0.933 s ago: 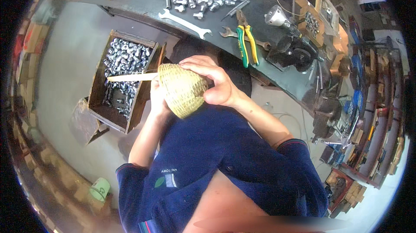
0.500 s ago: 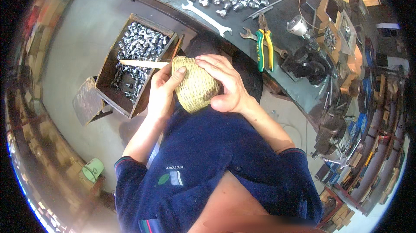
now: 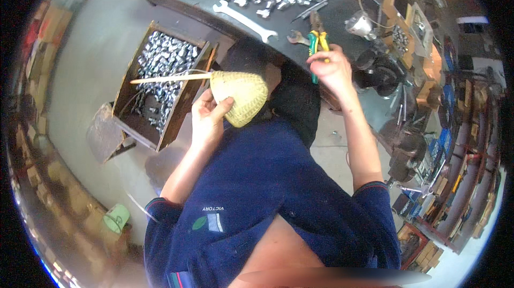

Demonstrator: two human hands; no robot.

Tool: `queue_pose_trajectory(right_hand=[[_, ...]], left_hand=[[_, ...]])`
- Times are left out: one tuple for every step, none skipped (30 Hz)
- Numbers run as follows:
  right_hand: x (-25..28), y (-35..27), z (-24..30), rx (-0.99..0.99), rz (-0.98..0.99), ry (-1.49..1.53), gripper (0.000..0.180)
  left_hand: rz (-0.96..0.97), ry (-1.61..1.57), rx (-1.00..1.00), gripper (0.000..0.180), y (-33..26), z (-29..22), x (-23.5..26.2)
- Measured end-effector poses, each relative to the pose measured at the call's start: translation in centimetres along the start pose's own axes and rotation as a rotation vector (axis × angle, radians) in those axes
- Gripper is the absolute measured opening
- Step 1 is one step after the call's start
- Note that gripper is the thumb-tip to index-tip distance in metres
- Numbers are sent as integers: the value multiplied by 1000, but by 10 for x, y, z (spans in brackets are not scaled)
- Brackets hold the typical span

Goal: The person weaves a small basket using a thin strip of material and a wire frame. They repeatedly insert the strip through the frame, pull it tight, and trim excess with pliers. The basket gradually takes shape as the weaving progresses.

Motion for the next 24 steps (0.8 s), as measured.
queue_pose_trajectory(right_hand=[[-1,8,4,56,-28,-60,22],[-4,13,9,130,-21,-74,21],[-4,15,3,36,-61,-33,20],[-1,16,1,-57,-103,2,18],[1,18,4,176,-221,-97,15],[-3,20,-3,281,-242,-188,15],[-1,18,3,321,-244,-140,20],[1,14,8,359,-248,-93,24],[2,8,11,371,-237,-21,27],[7,-2,23,382,-230,51,29],[8,-12,30,391,-219,125,32],[8,-26,38,472,-230,111,37],[12,-41,47,492,-194,144,35],[17,-59,53,508,-158,172,40],[29,-81,61,640,-247,161,47],[39,-100,68,770,-335,154,57],[41,-109,66,753,-379,278,73],[31,-106,65,688,-211,523,75],[21,-104,63,595,-71,771,77],[7,-100,66,560,137,992,78],[0,-89,65,493,226,1149,76],[-7,-80,63,414,303,1309,74],[-14,-69,61,327,370,1465,72],[-13,-63,62,293,381,1495,71]], left_hand=[[21,-9,26,40,0,2,0],[41,-19,51,40,-1,4,0],[45,-20,65,40,-4,4,0],[53,-25,77,39,-5,3,-1],[63,-34,87,39,-6,3,-2],[64,-33,85,39,-7,4,0],[62,-33,83,39,-8,6,3],[61,-34,81,39,-8,7,4],[62,-39,94,40,-8,9,5],[67,-43,106,40,-7,8,5],[70,-46,120,40,-7,9,6],[66,-60,129,40,-7,10,8],[61,-75,136,40,-7,11,9],[61,-95,144,40,-7,14,10],[67,-101,149,40,-6,14,9],[70,-104,155,40,-6,12,6],[74,-107,158,40,-6,13,6],[68,-118,148,40,-5,15,7],[67,-124,138,40,-4,16,7],[66,-129,127,40,-3,16,8],[81,-146,141,41,-3,18,10],[82,-142,143,41,-5,20,10],[79,-138,144,41,-7,20,11],[76,-134,144,42,-9,20,11]])
Point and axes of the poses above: each hand's wrist, its own y-axis towards the middle knuckle, its own x-axis out of the back of the hand, z = x × y, the point moved 8 cm from there along y, towards the middle knuckle, and after that the axes turned 1 degree about -x, right-handed, at the moved point
